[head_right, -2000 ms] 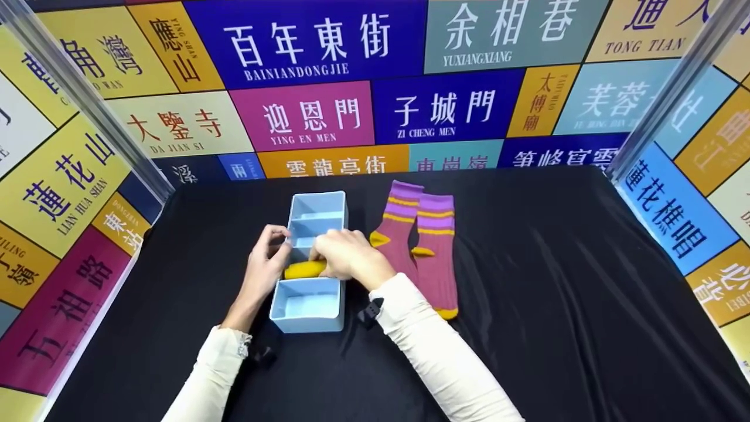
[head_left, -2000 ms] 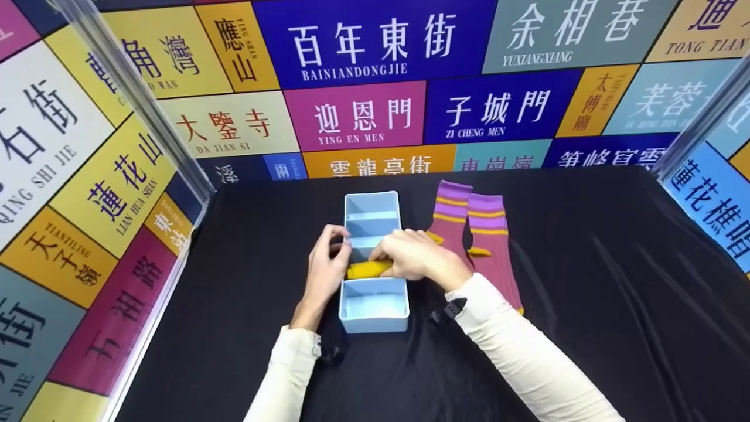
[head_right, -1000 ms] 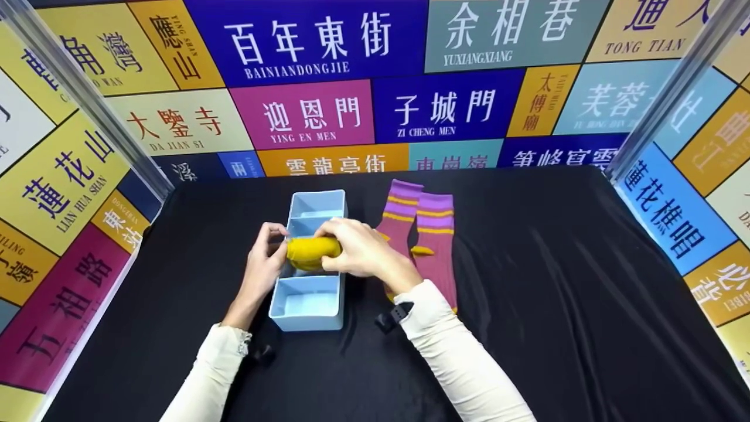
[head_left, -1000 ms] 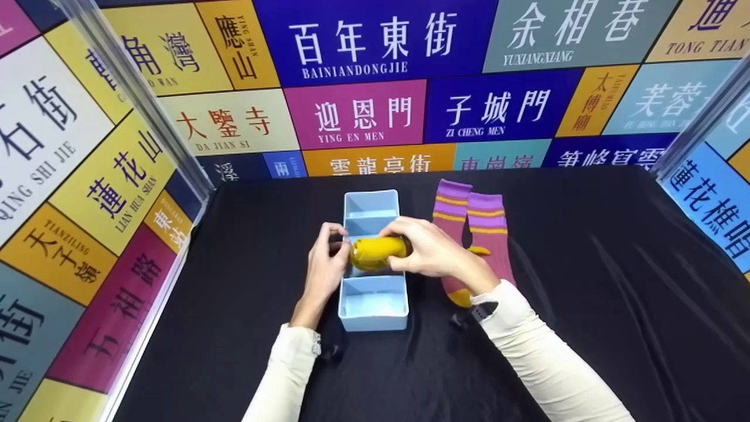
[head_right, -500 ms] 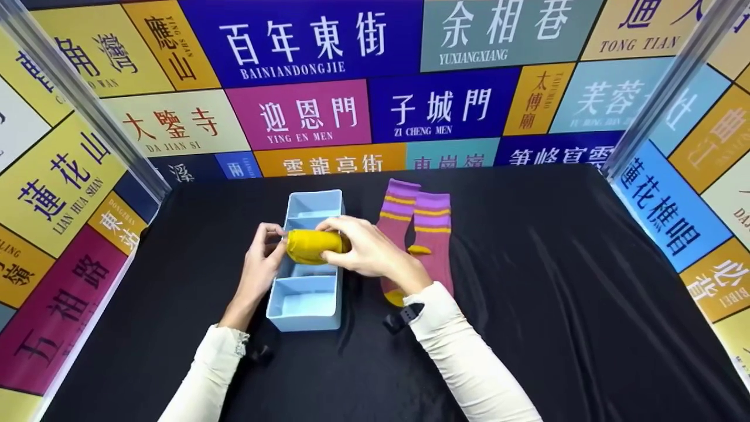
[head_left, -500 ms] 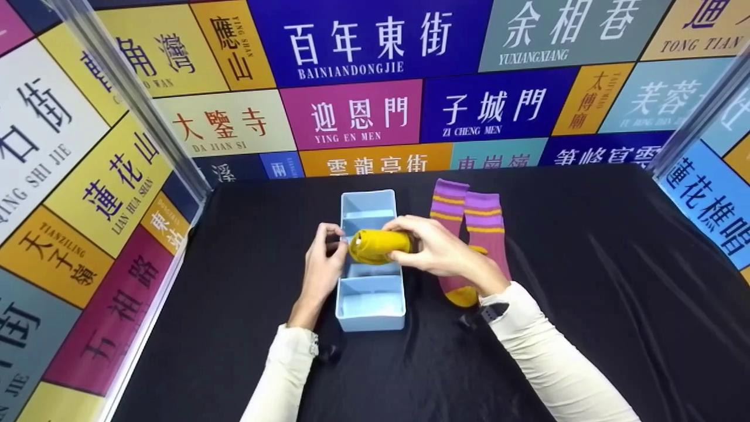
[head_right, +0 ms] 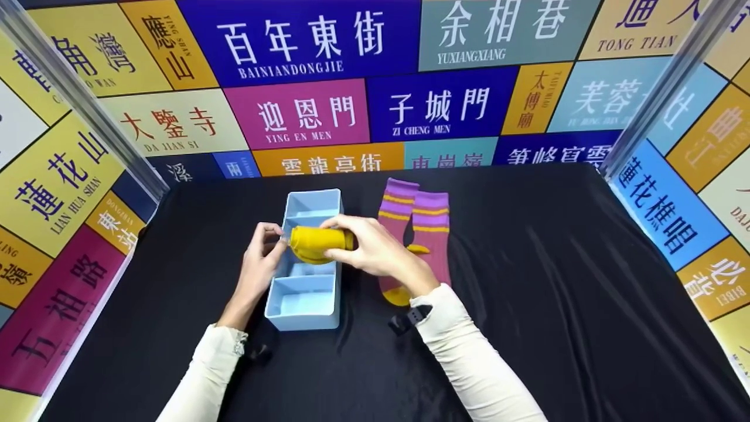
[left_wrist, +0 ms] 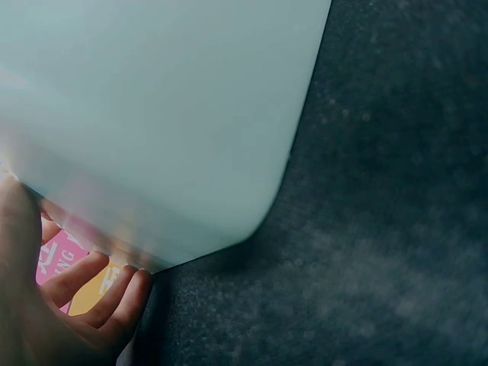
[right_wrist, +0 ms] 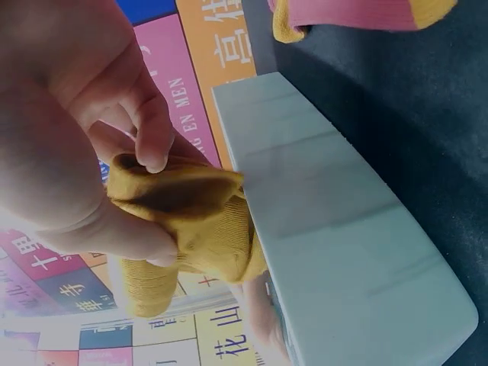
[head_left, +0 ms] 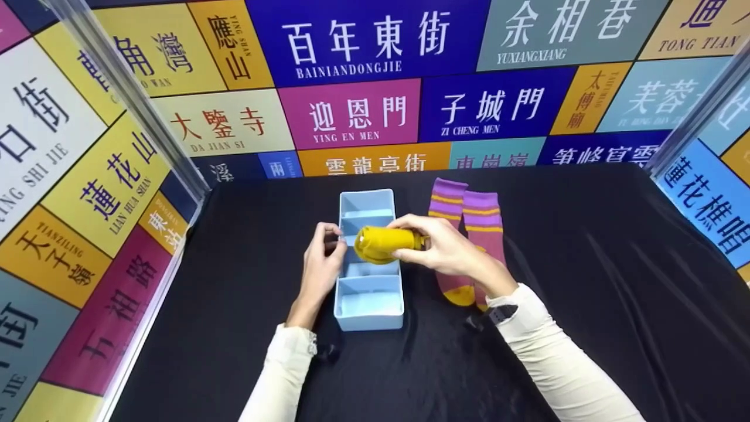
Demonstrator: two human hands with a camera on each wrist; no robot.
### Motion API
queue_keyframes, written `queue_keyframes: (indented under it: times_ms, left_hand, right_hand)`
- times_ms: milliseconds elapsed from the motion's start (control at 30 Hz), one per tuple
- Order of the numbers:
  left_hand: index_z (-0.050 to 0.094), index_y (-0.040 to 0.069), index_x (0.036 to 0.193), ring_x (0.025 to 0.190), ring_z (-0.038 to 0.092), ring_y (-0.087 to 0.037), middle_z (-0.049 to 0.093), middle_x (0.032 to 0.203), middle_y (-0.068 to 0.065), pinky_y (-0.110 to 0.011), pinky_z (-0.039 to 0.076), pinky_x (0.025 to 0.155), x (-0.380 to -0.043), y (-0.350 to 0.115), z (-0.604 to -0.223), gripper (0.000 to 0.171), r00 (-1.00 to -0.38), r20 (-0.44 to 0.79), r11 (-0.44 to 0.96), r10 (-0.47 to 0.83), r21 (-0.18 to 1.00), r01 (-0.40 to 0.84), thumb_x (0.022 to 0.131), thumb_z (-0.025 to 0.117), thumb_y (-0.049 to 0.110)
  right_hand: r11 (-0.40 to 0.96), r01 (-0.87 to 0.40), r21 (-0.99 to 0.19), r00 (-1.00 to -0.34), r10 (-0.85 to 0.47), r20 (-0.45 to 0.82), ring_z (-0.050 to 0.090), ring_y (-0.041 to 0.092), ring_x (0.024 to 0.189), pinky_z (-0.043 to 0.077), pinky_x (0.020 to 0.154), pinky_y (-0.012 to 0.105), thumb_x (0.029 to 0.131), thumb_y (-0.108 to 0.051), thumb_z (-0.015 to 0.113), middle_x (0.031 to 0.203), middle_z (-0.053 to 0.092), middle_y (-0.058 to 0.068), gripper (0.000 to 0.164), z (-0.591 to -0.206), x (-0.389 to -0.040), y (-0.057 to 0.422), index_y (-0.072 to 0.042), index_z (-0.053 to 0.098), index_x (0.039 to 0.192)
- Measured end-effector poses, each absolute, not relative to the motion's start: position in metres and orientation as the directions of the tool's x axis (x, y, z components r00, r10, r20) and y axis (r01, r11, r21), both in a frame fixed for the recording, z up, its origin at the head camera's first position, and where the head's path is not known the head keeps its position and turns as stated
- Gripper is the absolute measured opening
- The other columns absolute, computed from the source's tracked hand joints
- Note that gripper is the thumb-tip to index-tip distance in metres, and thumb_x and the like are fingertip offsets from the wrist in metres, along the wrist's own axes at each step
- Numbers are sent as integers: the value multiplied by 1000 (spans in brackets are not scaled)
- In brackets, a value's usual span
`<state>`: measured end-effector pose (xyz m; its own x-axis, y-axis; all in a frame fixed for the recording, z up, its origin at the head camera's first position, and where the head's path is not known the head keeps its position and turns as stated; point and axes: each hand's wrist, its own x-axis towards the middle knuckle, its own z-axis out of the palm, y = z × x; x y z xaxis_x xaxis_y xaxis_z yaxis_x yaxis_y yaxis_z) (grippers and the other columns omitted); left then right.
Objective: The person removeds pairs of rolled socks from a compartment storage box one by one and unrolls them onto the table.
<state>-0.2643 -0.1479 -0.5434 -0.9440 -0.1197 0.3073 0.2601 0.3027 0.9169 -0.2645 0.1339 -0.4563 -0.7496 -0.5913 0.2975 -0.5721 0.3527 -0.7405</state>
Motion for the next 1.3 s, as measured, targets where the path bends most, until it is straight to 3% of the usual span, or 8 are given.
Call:
queue_keyframes:
  times_ms: [100,233,400,767,1000,1300]
  left_hand:
    - [65,17,114,106,75,-28,72,118,-7,-46,59,99,-264,-148,-543,16,-944,310,314,-115,913,262,101,68,9]
    - [64,18,114,105,75,-26,72,119,-5,-44,59,99,-264,-148,-542,15,-946,301,329,-118,911,249,101,67,12]
    - [64,18,114,104,75,-22,72,119,-3,-42,60,98,-265,-148,-544,16,-948,295,333,-121,912,241,100,67,12]
    - [64,19,114,106,75,-19,72,125,-14,-39,60,98,-265,-148,-544,16,-948,297,334,-116,910,245,100,66,11]
    - [63,21,115,100,76,-17,73,127,-13,-35,59,88,-263,-148,-542,14,-956,269,332,-114,918,219,101,65,16]
    - [64,20,115,104,76,-21,73,127,-14,-40,59,92,-263,-147,-543,15,-953,278,333,-120,916,225,101,66,15]
  right_hand:
    - [352,-553,-755,-759,-587,283,68,17,104,59,94,26,91,-23,90,121,76,-2,47,-457,-264,138,-20,73,135]
    - [357,-520,-776,-778,-573,258,69,19,95,63,83,27,87,-22,93,113,77,1,45,-457,-263,144,-18,77,129]
    - [317,-477,-820,-791,-562,243,73,20,86,64,77,32,90,-27,90,108,75,3,43,-457,-261,153,-19,74,130]
    - [357,-423,-833,-835,-510,206,72,21,94,62,82,27,93,-29,88,112,76,0,44,-457,-257,182,-20,72,132]
    - [377,-425,-823,-852,-473,224,73,22,91,63,80,24,93,-30,88,113,76,2,44,-462,-255,200,-21,73,133]
    - [409,-414,-813,-874,-430,228,74,21,90,63,80,26,94,-30,86,111,76,0,40,-475,-251,225,-26,73,131]
